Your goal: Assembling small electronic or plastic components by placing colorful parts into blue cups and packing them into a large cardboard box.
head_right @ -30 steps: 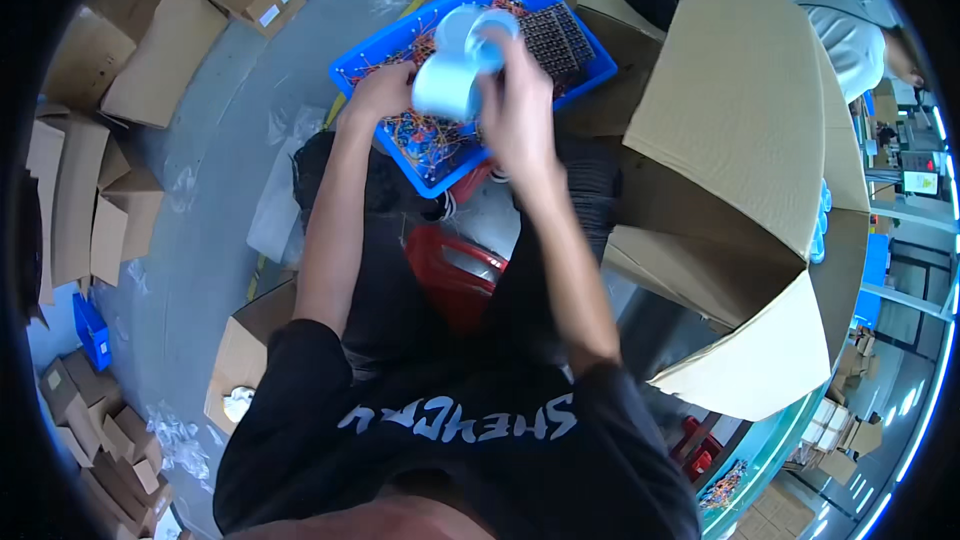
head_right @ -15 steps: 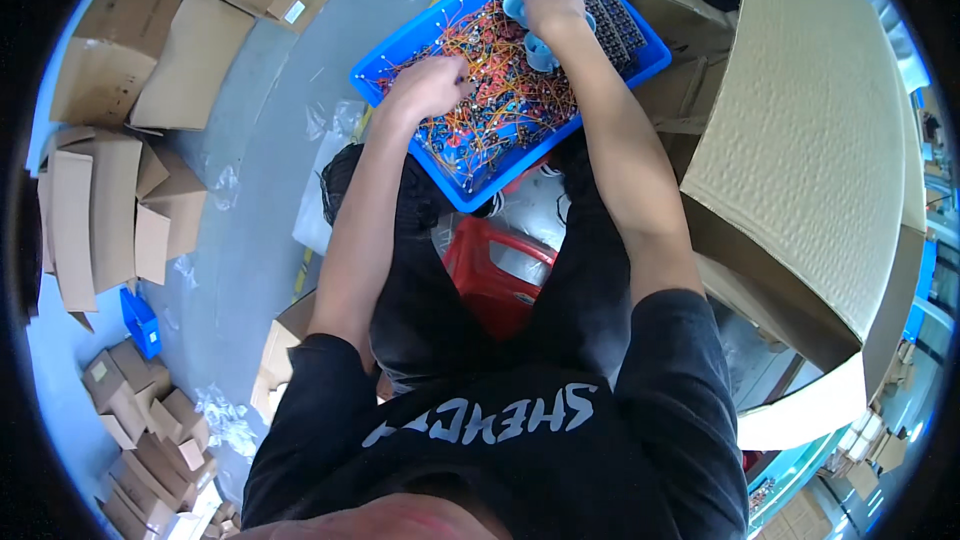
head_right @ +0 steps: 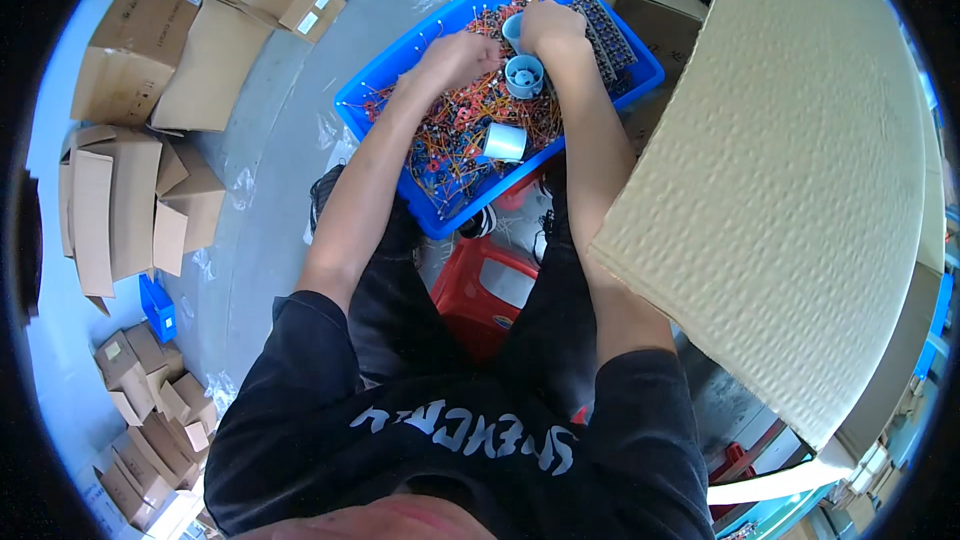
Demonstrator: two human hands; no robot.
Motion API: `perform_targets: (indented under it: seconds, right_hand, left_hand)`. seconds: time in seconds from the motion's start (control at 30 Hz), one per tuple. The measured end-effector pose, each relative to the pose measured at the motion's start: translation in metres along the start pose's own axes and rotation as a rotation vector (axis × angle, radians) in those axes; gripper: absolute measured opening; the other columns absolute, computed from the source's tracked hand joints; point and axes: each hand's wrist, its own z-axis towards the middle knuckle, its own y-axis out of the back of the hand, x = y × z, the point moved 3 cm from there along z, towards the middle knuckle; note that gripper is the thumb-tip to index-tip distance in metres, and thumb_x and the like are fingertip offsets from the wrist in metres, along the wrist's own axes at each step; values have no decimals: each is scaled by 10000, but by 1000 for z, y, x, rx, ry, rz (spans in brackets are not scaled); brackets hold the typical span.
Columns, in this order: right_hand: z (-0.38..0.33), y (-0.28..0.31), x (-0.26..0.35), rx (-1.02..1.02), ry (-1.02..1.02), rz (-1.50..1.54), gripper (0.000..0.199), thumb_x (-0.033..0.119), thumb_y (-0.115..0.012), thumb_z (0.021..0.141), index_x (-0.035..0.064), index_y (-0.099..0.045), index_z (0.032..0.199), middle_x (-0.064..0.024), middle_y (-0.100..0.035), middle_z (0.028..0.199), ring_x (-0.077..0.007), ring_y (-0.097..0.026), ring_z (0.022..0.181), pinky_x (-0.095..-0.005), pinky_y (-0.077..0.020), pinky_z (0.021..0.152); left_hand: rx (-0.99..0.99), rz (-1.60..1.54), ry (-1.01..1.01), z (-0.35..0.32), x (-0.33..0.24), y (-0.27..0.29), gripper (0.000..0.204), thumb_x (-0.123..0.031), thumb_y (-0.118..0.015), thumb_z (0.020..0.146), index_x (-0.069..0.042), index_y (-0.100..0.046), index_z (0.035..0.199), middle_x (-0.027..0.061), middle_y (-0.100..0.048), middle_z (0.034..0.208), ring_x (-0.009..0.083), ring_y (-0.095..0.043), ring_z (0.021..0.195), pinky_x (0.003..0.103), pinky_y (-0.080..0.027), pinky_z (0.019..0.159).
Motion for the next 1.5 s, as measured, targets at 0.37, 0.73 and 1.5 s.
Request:
perform_targets:
  seconds: [0.37, 0.73, 1.5]
  right_hand:
    - [1, 32, 5, -397, 140, 964, 191, 184, -702, 758, 26, -635, 842, -103, -679, 819, -189, -652, 796, -305, -498, 726]
    - [-27, 46, 67, -266, 632, 858, 222, 128, -684, 810, 23, -650, 1002, -71, -680, 859, -107, -618, 793, -236, -474, 731]
    - [-85, 85, 106, -921, 550, 1387, 160, 131, -600, 884, -5, -555, 956, -81, -615, 755, -113, -578, 606, -254, -453, 555]
  left_hand:
    - [-321, -1019, 29, -50, 26, 83, 256, -229, -506, 945, -9, -615, 870, 40, -605, 800, 136, -586, 721, 282, -488, 645]
    - [-475, -1452, -119, -62, 29, 103, 245, -208, -483, 963, -6, -534, 1094, 85, -577, 941, 157, -591, 816, 286, -493, 739]
    - [-752, -2235, -523, -89, 48, 118, 497, -448, -418, 871, -97, -518, 1209, 90, -570, 1102, 215, -531, 811, 325, -399, 648]
